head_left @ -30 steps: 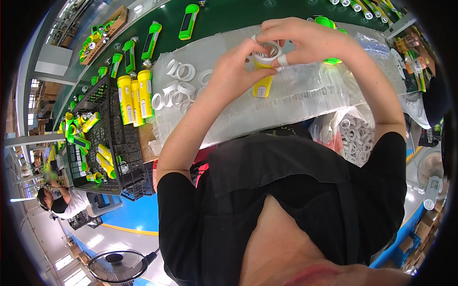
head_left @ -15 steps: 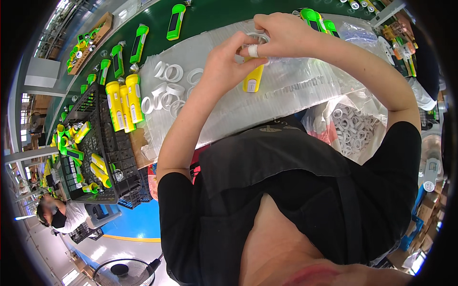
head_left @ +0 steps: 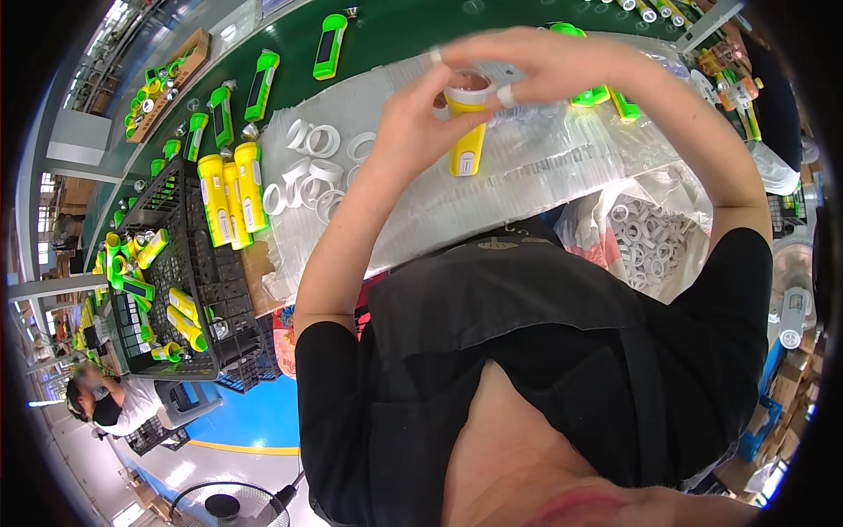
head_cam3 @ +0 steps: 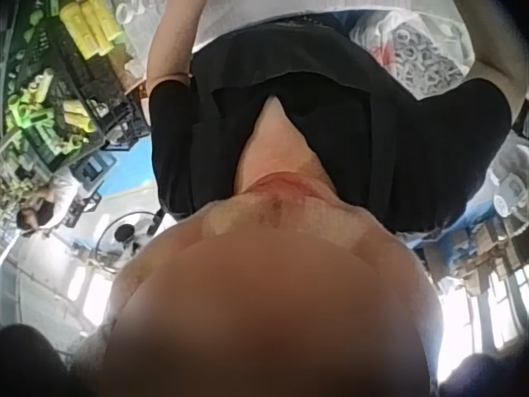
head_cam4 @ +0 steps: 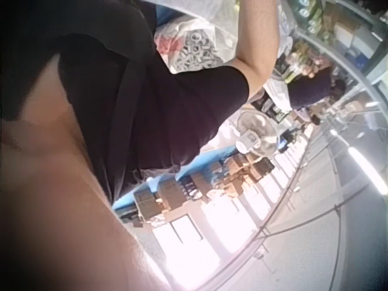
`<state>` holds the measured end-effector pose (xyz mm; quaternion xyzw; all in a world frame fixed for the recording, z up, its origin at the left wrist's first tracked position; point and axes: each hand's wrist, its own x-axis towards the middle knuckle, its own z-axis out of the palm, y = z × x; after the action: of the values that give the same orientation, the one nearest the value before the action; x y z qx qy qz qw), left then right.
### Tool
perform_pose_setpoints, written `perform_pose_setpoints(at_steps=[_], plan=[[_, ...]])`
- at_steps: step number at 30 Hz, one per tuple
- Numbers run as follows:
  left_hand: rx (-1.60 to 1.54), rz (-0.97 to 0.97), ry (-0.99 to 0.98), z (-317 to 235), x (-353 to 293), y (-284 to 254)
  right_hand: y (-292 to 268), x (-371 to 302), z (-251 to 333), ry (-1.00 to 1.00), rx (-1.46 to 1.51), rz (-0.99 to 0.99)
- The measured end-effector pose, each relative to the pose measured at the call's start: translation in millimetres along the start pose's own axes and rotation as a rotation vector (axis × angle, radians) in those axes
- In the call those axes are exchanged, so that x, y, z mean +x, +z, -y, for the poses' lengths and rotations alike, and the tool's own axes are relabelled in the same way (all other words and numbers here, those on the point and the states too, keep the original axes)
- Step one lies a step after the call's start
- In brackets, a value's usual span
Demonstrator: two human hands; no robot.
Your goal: Assembling plastic flashlight components on a production line.
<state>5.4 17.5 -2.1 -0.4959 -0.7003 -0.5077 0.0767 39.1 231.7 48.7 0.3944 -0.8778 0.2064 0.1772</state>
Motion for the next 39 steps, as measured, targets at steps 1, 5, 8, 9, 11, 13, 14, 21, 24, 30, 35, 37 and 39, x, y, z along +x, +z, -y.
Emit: perform_pose_setpoints(at_steps=[1, 5, 8, 9, 11, 13, 14, 21, 24, 30, 35, 37, 39], plan=[[-0.03, -0.006, 0.012, -1, -3, 0, -7, 15, 25, -0.004, 0.003, 0.005], [0.034, 0.042, -0.061, -4, -4, -4, -15, 43, 53, 0.888, -0.332, 0.61], [0.007, -0.023, 0.047, -3, -3, -1, -5, 14, 22, 0.308, 0.21, 0.161], [0.007, -0.023, 0.048, -2, -1, -3, -6, 19, 28, 0.308, 0.209, 0.16], [0.035, 0.059, -0.086, -7, -4, -5, -3, 25, 49, 0.652, -0.298, 0.292], [0.058, 0.072, -0.103, -8, -4, -7, -7, 29, 50, 0.738, -0.283, 0.302], [0.073, 0.066, -0.077, -7, -4, -6, -13, 30, 47, 0.671, -0.218, 0.338], [0.136, 0.017, -0.038, -9, -7, -1, 12, 16, 45, 0.76, -0.197, 0.15], [0.123, 0.016, -0.076, -6, -8, -3, -11, 29, 52, 0.779, -0.193, 0.305], [0.099, -0.018, 0.027, -6, -10, 2, -8, 23, 44, 0.505, 0.011, 0.397], [0.098, 0.009, -0.09, -8, -8, 1, -16, 39, 49, 0.752, -0.271, 0.396], [0.057, -0.017, -0.062, -6, -8, 1, -21, 19, 47, 0.508, -0.123, 0.232], [0.009, -0.037, -0.033, -6, -5, 2, -16, 8, 26, 0.228, 0.027, 0.333]])
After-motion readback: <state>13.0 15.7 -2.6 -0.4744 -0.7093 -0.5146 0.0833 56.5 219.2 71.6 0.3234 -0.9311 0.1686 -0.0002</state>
